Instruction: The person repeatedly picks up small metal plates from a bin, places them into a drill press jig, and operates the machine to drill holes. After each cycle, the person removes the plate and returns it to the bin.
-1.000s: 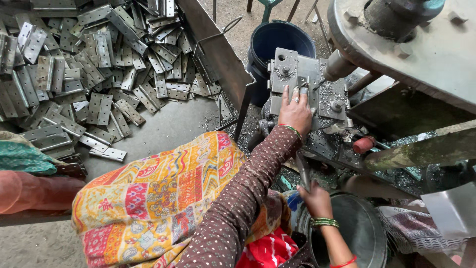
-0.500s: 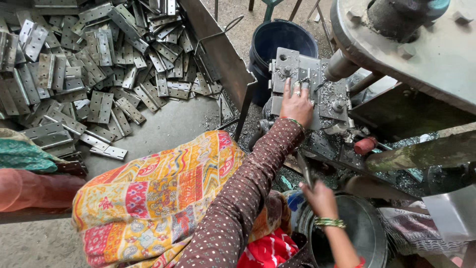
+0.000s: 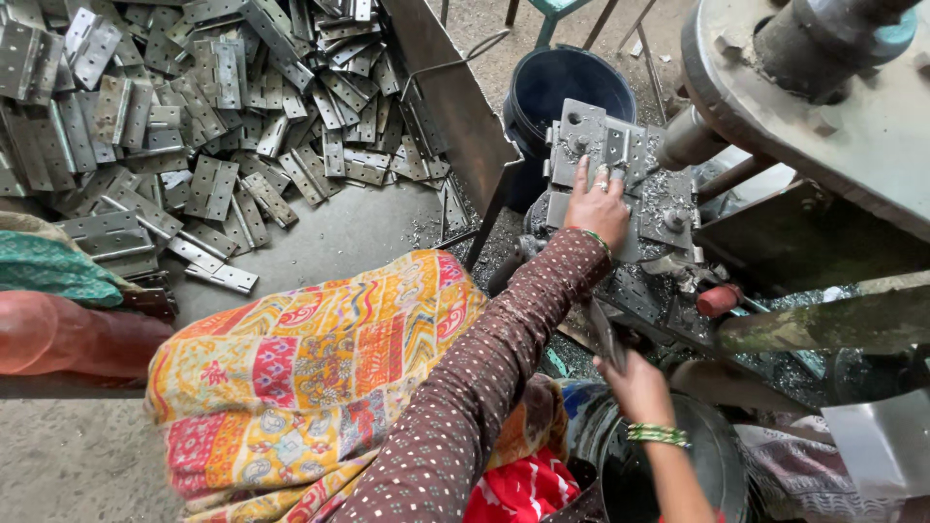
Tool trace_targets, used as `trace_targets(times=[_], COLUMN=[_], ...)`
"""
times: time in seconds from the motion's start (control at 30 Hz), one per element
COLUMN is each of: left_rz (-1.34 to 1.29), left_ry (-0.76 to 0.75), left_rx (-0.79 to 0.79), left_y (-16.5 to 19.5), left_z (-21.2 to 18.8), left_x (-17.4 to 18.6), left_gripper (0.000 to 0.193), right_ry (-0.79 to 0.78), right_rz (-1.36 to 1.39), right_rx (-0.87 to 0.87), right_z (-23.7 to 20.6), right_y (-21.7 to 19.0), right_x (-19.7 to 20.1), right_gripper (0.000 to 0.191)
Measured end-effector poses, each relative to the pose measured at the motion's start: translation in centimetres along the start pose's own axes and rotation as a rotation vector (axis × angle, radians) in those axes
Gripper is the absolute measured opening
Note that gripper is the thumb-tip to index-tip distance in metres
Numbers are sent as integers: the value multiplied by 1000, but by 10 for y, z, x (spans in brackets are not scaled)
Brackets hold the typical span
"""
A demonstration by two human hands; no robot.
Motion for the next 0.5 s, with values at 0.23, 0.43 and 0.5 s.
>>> trace_targets(times=[0.23,0.43,0.5], left_rz=[-93,-129,-31], left_ry=[71,540,492], left_rx=[-221,19,346], left_y=[-23,-207,-302], left_z=[-36,-104,-114], left_x=[11,19,14], left_gripper=[27,40,46], right_ry=[230,-345,-302], right_rz=[27,93,41], right_rx=[86,-80,-116], right_z=[8,90,108], right_y=[42,63,67], right_x=[-51,-46,-21], right_gripper=[61,65,64])
Point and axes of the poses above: each hand's wrist, its own z-axis towards the middle knuckle, its own x-axis out of the back of the hand, y = z × x, the point moved 8 cm from there along z, towards the middle knuckle, and after that the axes turned 15 degrees about x, right-handed, at the moved point
